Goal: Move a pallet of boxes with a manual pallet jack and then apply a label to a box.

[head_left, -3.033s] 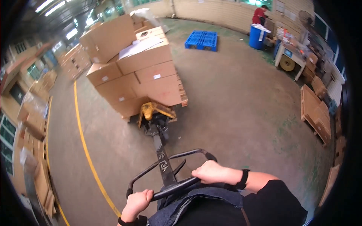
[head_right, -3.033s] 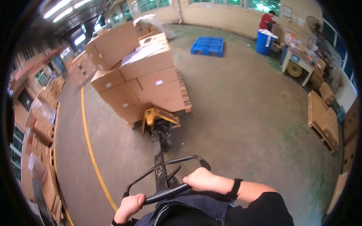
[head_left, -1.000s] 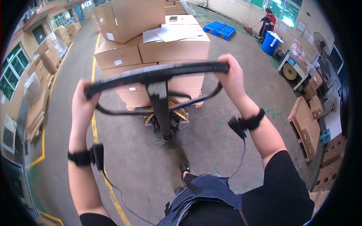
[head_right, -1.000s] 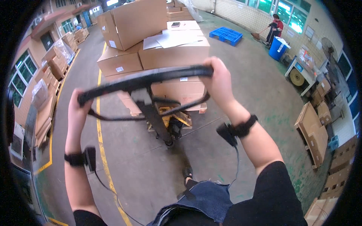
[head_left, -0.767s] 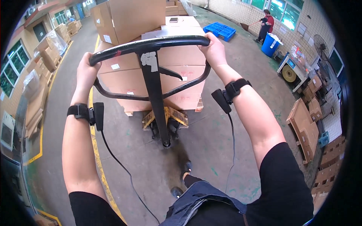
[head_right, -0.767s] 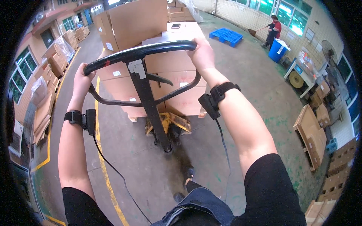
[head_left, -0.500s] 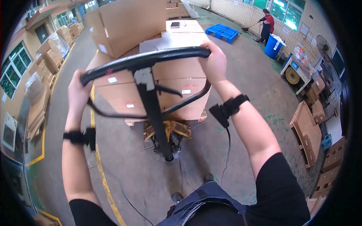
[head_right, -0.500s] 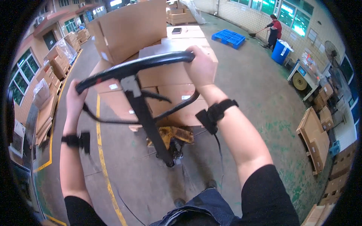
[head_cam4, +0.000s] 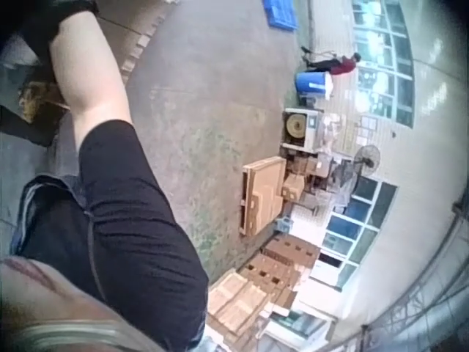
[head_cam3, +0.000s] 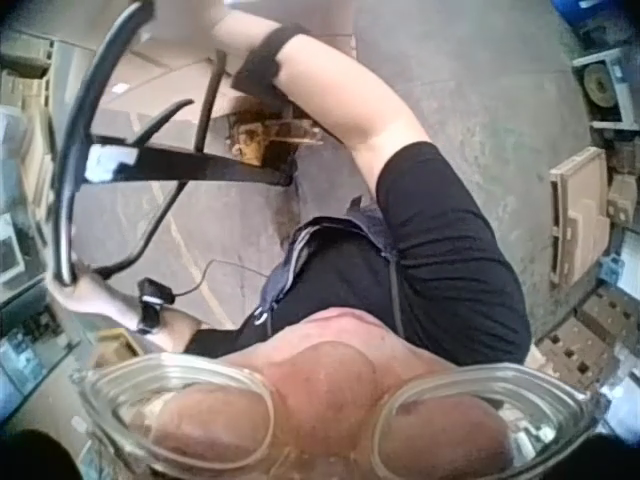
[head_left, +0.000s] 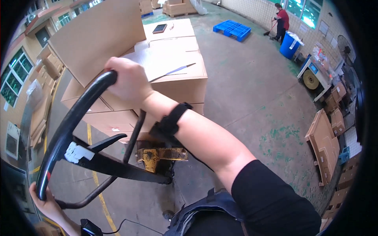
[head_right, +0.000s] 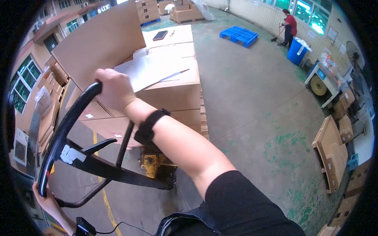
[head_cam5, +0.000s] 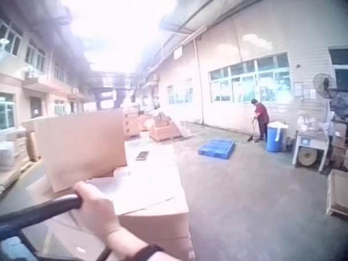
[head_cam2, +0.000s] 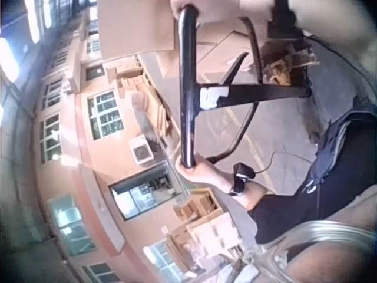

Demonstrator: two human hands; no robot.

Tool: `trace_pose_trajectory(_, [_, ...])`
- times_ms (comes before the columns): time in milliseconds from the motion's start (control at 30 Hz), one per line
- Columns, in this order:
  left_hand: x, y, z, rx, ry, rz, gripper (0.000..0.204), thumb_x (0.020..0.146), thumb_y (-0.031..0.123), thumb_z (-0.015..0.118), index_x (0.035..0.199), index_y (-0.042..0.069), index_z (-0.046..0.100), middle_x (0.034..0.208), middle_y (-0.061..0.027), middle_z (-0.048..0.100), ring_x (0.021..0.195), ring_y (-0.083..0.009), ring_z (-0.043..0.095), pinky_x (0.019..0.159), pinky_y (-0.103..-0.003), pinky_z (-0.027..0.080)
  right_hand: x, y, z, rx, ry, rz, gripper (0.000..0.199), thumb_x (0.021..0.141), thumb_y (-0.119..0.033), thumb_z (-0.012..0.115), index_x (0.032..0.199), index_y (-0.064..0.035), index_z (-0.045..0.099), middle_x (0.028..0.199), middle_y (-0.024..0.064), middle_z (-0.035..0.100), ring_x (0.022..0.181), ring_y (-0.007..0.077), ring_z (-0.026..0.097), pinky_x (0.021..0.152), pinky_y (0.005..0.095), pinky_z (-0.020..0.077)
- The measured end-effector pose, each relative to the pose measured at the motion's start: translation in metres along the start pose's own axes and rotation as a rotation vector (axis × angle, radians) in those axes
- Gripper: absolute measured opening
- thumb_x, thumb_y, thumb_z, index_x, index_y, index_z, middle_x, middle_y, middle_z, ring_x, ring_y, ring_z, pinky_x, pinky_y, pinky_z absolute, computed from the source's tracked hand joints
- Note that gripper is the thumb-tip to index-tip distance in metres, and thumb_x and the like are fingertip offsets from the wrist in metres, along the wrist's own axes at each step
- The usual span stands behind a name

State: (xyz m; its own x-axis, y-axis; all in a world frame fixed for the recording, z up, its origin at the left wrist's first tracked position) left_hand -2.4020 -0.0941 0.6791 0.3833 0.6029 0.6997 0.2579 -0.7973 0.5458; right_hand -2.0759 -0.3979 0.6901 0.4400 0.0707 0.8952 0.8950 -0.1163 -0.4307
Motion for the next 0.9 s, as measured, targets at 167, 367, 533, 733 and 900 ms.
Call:
trace_pose_trajectory(167, [-0.023, 0.031, -0.014, 0.206, 0.023, -0.037, 0.027, 0.083, 0.008, 0.059, 0.109, 0.006, 0.050, 0.077, -0.0007, 0.046, 0.058, -0.0062, 0.041, 0.051, -0.018, 0.033, 0.005, 0.026, 0.023, 0.121, -0.026, 0.039, 0.015, 0.067, -0.013, 0.065, 0.075, -0.0071, 0.054, 0.069, 0.0128, 0.057, 0.066, 0.0308, 0.058, 0.061, 0.0363, 0.0472])
trace_pose_trajectory(367, [-0.043, 0.060, -0.021, 0.322, 0.127, 0.019, 0.023, 0.086, 0.013, 0.057, 0.107, 0.005, 0.051, 0.073, 0.0021, 0.043, 0.057, -0.0042, 0.037, 0.050, -0.018, 0.029, 0.008, 0.037, 0.051, 0.136, -0.093, 0.054, 0.017, 0.066, -0.017, 0.066, 0.076, -0.0081, 0.056, 0.070, 0.0124, 0.059, 0.068, 0.0310, 0.059, 0.061, 0.0376, 0.0474])
trace_pose_trajectory(533, [-0.049, 0.064, -0.023, 0.341, 0.082, -0.018, 0.023, 0.086, 0.014, 0.058, 0.107, 0.005, 0.051, 0.078, -0.0002, 0.045, 0.062, -0.0064, 0.040, 0.054, -0.019, 0.032, 0.009, 0.040, 0.070, 0.131, -0.106, 0.063, 0.017, 0.067, -0.021, 0.066, 0.075, -0.0090, 0.056, 0.070, 0.0122, 0.060, 0.069, 0.0310, 0.060, 0.063, 0.0392, 0.0477])
trace_pose_trajectory(733, [-0.046, 0.060, -0.017, 0.360, 0.103, 0.136, 0.024, 0.086, 0.016, 0.058, 0.107, 0.005, 0.052, 0.081, 0.0003, 0.047, 0.067, -0.0069, 0.041, 0.058, -0.019, 0.033, 0.007, 0.040, 0.089, 0.085, -0.206, 0.084, 0.014, 0.070, -0.018, 0.061, 0.080, -0.0095, 0.056, 0.077, 0.0120, 0.060, 0.076, 0.0302, 0.061, 0.069, 0.0394, 0.0474])
trace_pose_trajectory(900, [-0.034, 0.032, -0.024, 0.449, 0.074, 0.185, 0.027, 0.087, 0.020, 0.057, 0.107, 0.003, 0.053, 0.083, 0.0024, 0.048, 0.067, -0.0067, 0.040, 0.060, -0.019, 0.033, -0.002, 0.041, 0.095, 0.057, -0.217, 0.074, 0.017, 0.069, -0.018, 0.062, 0.082, -0.0084, 0.058, 0.081, 0.0137, 0.061, 0.079, 0.0302, 0.061, 0.072, 0.0389, 0.0475])
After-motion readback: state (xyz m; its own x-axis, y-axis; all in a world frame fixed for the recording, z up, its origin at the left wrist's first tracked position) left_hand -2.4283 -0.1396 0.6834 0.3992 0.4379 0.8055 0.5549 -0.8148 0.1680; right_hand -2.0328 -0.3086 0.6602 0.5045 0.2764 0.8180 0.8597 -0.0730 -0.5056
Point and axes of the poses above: each hand's wrist, its own x-axis towards the middle knuckle, its own z-axis out of the palm, y = z × x, the point moved 9 cm from there along x, towards the middle knuckle
